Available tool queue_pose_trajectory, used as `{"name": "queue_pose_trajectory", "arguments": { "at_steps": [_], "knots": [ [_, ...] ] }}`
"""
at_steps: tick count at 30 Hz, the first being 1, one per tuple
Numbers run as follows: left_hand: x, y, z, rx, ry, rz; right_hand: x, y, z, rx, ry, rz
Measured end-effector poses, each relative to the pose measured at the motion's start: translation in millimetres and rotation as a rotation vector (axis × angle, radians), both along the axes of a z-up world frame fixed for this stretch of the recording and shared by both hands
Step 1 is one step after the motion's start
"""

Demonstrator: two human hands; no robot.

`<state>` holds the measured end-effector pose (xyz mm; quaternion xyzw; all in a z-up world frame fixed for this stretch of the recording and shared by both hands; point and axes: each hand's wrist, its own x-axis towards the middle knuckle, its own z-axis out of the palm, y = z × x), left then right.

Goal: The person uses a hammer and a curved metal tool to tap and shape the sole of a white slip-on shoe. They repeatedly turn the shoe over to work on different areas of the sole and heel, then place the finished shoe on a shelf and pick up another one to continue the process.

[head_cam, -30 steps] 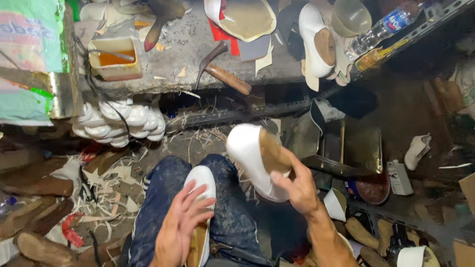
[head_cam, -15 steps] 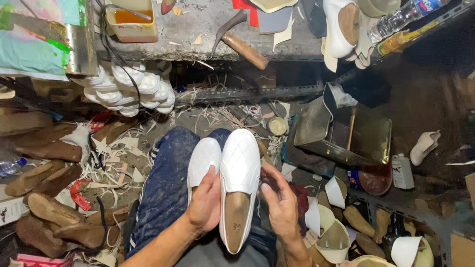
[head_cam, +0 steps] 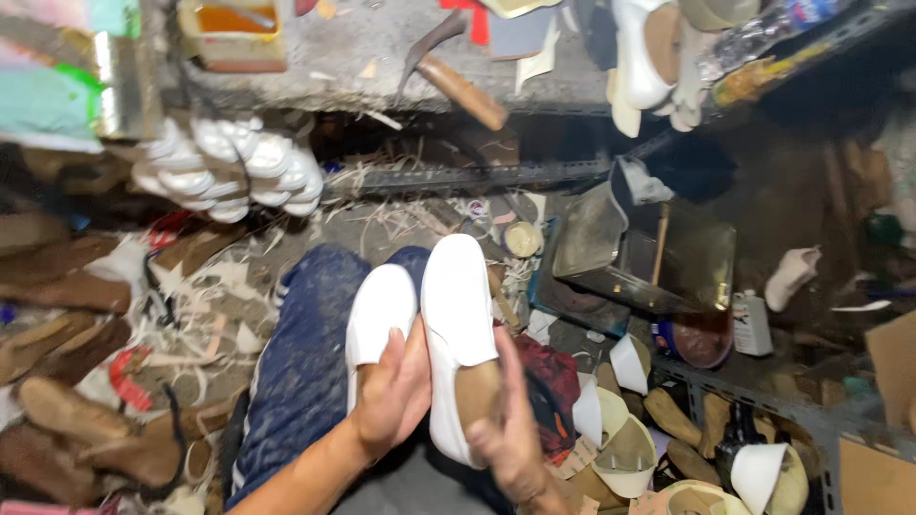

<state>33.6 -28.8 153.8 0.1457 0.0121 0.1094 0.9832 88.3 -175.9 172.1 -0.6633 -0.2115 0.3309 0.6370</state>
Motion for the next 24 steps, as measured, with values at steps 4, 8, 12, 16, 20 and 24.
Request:
{"name": "queue_pose_trajectory", "arguments": {
  "at_steps": [4, 8, 12, 16, 20, 24],
  "knots": [
    [-4.5, 11.3, -10.2, 0.983, 0.23, -0.031, 44.2, -17.5, -39.2, -0.038, 0.122, -0.258],
    [-17.7, 29.6, 3.0, 1.536, 0.558, 0.281, 161.6, 21.7, -26.0, -0.26, 0.185, -0.615],
    [-48.4, 20.1, -40.4, 1.563, 0.989, 0.497, 331.6, 101.7, -56.5, -0.356, -0.03, -0.662],
    [-59.9, -0.9, -98.6, 1.638, 1.036, 0.736, 400.8, 173.5, -46.4, -0.578, -0.284, -0.503],
    [-56.8, -5.5, -114.7, 1.535, 1.17, 0.774, 440.5, 201.4, -83.3, -0.522, -0.373, -0.54],
    [-51.5, 2.6, -74.8, 1.456, 1.18, 0.672, 427.0, 199.4, -69.5, -0.665, -0.449, -0.542]
  ]
}}
